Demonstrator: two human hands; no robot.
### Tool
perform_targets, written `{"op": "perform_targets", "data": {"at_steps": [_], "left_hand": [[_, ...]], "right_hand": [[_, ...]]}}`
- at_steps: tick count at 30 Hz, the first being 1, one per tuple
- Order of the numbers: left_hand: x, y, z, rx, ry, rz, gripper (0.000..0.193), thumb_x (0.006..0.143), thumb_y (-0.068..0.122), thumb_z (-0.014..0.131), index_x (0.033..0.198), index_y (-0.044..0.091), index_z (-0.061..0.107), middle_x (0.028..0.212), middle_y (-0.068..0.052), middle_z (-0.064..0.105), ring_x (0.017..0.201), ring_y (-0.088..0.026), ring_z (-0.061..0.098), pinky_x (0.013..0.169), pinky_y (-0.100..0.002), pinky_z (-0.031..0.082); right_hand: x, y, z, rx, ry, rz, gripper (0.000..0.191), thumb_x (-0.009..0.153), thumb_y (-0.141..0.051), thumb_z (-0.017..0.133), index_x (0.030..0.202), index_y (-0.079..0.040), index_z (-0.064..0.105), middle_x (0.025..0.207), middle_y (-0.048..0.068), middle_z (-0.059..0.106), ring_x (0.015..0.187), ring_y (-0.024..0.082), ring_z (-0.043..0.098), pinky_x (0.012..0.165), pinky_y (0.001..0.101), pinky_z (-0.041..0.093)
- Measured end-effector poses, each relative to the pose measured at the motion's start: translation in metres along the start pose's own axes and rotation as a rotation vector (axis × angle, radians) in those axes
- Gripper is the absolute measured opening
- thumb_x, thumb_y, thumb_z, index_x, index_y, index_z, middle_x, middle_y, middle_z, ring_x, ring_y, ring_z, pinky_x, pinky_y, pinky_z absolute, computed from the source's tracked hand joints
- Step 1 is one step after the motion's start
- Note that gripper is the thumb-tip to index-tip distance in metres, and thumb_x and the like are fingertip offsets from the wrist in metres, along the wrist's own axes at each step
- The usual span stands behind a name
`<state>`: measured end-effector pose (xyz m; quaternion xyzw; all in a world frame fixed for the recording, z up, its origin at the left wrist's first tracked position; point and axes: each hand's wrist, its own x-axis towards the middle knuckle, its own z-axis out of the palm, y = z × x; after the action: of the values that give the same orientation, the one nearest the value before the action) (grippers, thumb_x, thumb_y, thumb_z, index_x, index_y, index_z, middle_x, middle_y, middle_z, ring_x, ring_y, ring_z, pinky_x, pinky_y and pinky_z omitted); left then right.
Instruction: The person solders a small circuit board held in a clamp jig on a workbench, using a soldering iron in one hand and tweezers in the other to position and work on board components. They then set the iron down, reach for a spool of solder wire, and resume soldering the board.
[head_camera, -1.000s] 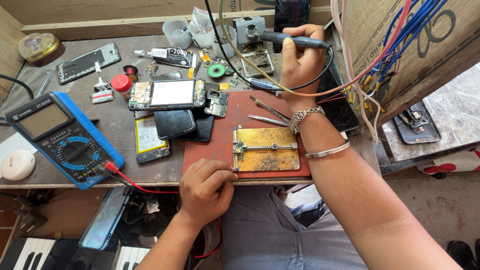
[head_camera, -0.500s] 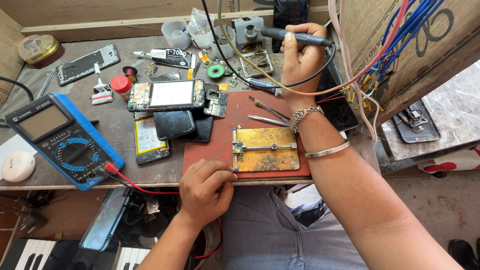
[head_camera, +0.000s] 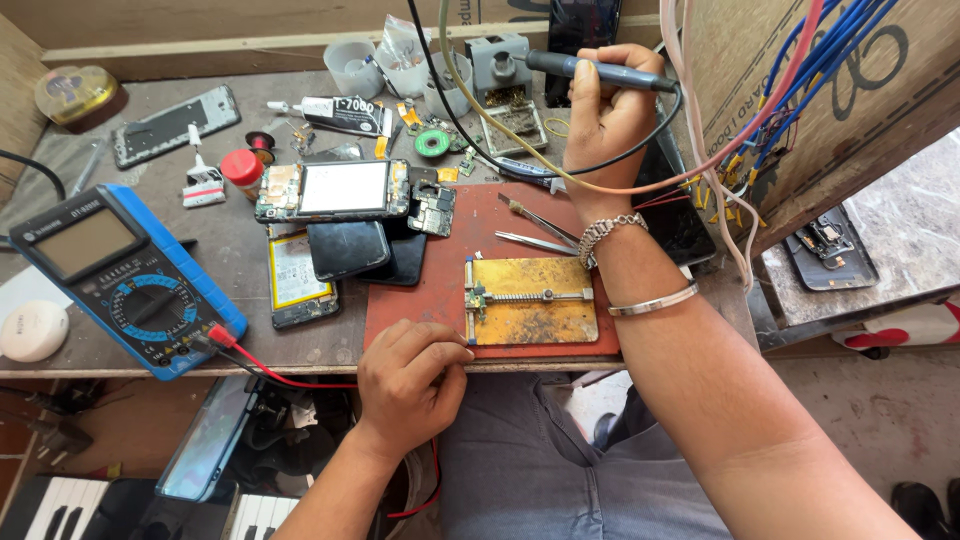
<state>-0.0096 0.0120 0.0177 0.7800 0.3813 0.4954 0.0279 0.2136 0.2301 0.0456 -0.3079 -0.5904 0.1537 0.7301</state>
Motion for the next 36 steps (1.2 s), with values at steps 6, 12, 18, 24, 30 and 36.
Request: {"op": "perform_targets", "data": {"at_steps": [6, 12, 18, 24, 30, 36], "left_hand": [[0.0, -0.001, 0.0, -0.003, -0.007, 0.005, 0.015, 0.072, 0.0, 0.071, 0.082, 0.011, 0.068, 0.087, -0.001, 0.07, 0.075, -0.022, 0.065, 0.069, -0.036, 0.05], [-0.001, -0.002, 0.0, -0.005, -0.009, 0.005, 0.016, 0.071, -0.001, 0.071, 0.082, 0.011, 0.067, 0.088, -0.001, 0.07, 0.075, -0.023, 0.065, 0.069, -0.036, 0.049], [-0.001, -0.002, 0.0, -0.002, -0.016, 0.005, 0.016, 0.072, -0.001, 0.071, 0.082, 0.01, 0.068, 0.088, -0.001, 0.07, 0.075, -0.023, 0.065, 0.069, -0.036, 0.05], [-0.001, -0.002, 0.0, -0.007, -0.012, 0.005, 0.016, 0.071, -0.001, 0.071, 0.082, 0.01, 0.068, 0.087, -0.001, 0.07, 0.075, -0.023, 0.065, 0.069, -0.036, 0.05], [0.001, -0.001, 0.0, -0.007, -0.011, 0.008, 0.016, 0.071, -0.001, 0.071, 0.082, 0.01, 0.067, 0.088, -0.001, 0.07, 0.075, -0.023, 0.065, 0.069, -0.036, 0.05], [0.0, -0.001, 0.0, -0.005, -0.007, 0.002, 0.015, 0.071, -0.001, 0.071, 0.081, 0.01, 0.068, 0.087, -0.002, 0.07, 0.075, -0.023, 0.065, 0.069, -0.036, 0.05]], "right_hand": [[0.0, 0.004, -0.001, 0.083, 0.013, 0.024, 0.02, 0.113, -0.006, 0.061, 0.123, -0.003, 0.045, 0.118, 0.012, 0.065, 0.095, 0.01, 0.065, 0.087, 0.025, 0.058], [-0.002, 0.006, 0.002, 0.078, -0.024, 0.028, 0.019, 0.113, -0.006, 0.061, 0.124, -0.003, 0.045, 0.12, 0.012, 0.065, 0.1, 0.012, 0.07, 0.091, 0.027, 0.061], [-0.005, 0.005, 0.002, -0.014, -0.058, 0.007, 0.022, 0.112, -0.007, 0.063, 0.124, -0.004, 0.045, 0.12, 0.011, 0.067, 0.097, 0.01, 0.07, 0.086, 0.025, 0.06], [-0.006, 0.009, 0.003, -0.044, -0.075, 0.094, 0.019, 0.11, -0.007, 0.063, 0.122, -0.004, 0.049, 0.118, 0.01, 0.07, 0.093, 0.009, 0.069, 0.082, 0.0246, 0.06], [-0.009, 0.02, 0.001, -0.016, -0.114, 0.208, 0.021, 0.111, -0.008, 0.063, 0.127, -0.004, 0.05, 0.114, 0.012, 0.07, 0.094, 0.01, 0.07, 0.081, 0.0249, 0.06], [-0.006, 0.033, 0.002, 0.156, -0.074, 0.34, 0.037, 0.103, -0.005, 0.065, 0.131, -0.005, 0.041, 0.126, 0.013, 0.066, 0.1, 0.013, 0.071, 0.077, 0.0253, 0.063]]}}
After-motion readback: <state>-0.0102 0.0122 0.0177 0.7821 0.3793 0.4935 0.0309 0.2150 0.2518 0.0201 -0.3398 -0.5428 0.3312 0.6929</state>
